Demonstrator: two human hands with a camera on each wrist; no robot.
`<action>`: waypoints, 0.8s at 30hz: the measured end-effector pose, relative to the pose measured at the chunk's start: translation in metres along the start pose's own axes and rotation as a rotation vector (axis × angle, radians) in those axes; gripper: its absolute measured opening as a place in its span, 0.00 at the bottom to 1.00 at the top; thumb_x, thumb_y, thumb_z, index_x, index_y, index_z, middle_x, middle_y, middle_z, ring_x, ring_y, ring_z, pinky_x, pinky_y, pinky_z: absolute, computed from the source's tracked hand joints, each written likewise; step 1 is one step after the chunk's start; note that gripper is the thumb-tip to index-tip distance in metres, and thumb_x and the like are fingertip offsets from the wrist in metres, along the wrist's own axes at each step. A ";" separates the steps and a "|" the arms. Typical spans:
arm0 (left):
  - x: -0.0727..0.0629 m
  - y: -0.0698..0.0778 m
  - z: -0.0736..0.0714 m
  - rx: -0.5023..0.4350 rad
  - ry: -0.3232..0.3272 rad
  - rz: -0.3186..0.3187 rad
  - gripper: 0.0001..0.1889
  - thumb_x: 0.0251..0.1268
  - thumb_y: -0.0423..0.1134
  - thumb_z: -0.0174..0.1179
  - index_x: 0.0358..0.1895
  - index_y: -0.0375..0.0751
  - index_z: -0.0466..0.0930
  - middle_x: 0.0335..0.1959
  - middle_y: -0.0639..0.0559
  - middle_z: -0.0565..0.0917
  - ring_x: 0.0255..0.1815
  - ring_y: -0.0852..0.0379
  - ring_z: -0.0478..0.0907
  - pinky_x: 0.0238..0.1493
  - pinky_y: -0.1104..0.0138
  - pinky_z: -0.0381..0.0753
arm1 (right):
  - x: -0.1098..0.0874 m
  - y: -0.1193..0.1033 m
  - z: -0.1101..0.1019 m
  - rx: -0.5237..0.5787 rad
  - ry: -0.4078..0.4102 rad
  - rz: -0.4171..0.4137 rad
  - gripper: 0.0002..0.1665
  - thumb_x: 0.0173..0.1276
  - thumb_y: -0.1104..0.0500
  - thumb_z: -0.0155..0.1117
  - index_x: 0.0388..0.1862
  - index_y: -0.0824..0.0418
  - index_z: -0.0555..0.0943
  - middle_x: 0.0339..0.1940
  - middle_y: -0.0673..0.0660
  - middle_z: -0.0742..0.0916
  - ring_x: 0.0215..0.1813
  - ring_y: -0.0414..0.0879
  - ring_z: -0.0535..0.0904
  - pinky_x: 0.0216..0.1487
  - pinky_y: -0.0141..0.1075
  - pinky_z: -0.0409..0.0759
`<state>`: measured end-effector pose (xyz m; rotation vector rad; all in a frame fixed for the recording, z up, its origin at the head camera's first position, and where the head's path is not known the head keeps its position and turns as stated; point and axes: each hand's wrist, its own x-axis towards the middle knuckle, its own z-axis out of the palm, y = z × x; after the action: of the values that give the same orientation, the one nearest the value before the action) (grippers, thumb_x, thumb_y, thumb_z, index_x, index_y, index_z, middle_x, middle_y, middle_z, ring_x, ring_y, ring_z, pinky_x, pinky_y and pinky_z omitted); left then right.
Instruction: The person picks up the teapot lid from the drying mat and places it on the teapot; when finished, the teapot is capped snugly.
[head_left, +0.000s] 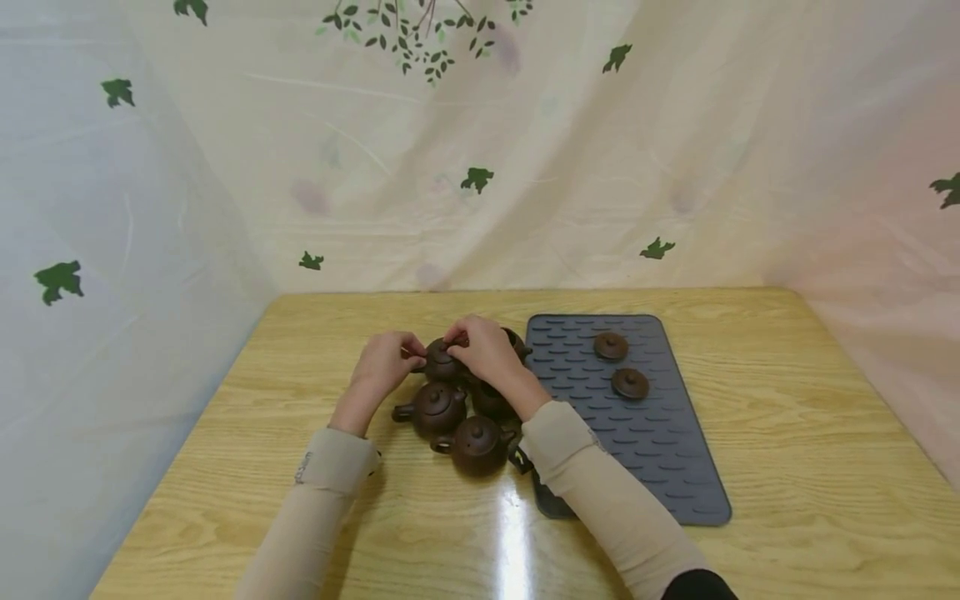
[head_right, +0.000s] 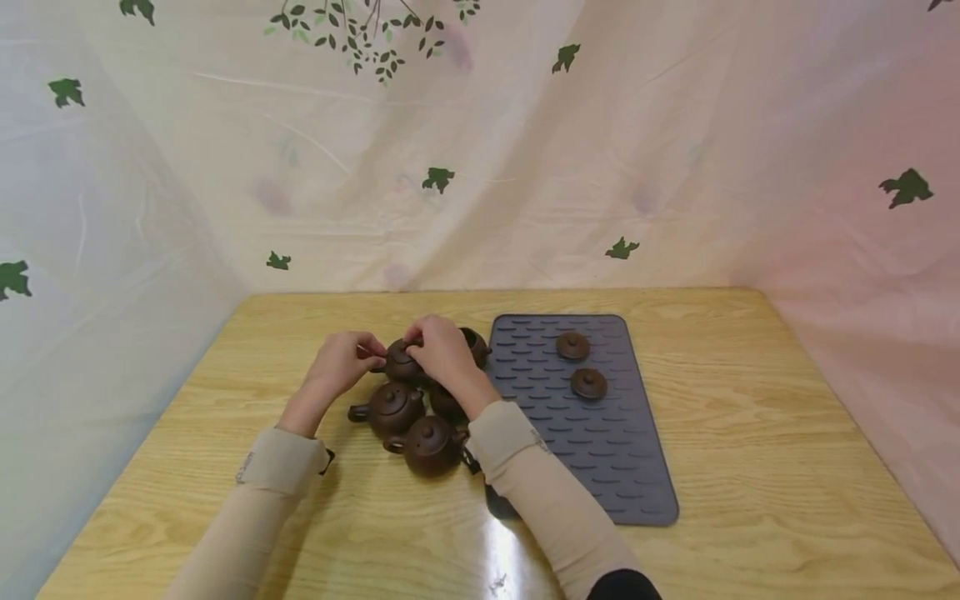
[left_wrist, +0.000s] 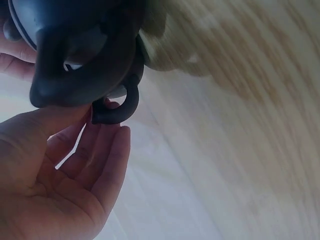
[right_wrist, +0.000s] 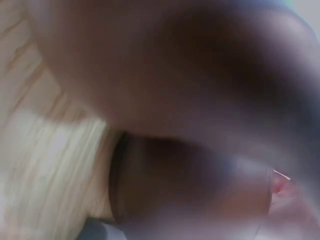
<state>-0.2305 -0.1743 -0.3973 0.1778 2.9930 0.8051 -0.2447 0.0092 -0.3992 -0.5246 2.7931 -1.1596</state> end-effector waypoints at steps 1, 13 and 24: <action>0.000 0.000 0.000 0.001 -0.002 0.002 0.06 0.67 0.35 0.65 0.43 0.40 0.86 0.44 0.44 0.88 0.48 0.46 0.86 0.46 0.56 0.86 | -0.001 0.001 -0.001 0.004 0.001 0.000 0.10 0.72 0.59 0.65 0.50 0.56 0.84 0.52 0.55 0.86 0.54 0.50 0.82 0.54 0.43 0.84; -0.010 0.012 -0.002 -0.007 0.026 0.056 0.08 0.68 0.36 0.64 0.47 0.41 0.84 0.48 0.45 0.87 0.51 0.46 0.85 0.51 0.54 0.85 | -0.016 0.024 -0.029 0.019 0.086 -0.004 0.14 0.72 0.60 0.64 0.55 0.59 0.83 0.52 0.56 0.87 0.55 0.51 0.83 0.56 0.45 0.83; -0.021 0.031 0.000 -0.025 0.024 0.133 0.07 0.67 0.34 0.65 0.46 0.41 0.85 0.46 0.46 0.87 0.50 0.47 0.85 0.51 0.56 0.85 | -0.037 0.058 -0.058 0.012 0.128 -0.014 0.14 0.71 0.59 0.66 0.54 0.59 0.83 0.52 0.58 0.87 0.55 0.54 0.84 0.55 0.48 0.84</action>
<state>-0.2068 -0.1504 -0.3816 0.3725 3.0178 0.8611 -0.2372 0.0990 -0.4002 -0.4867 2.8915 -1.2554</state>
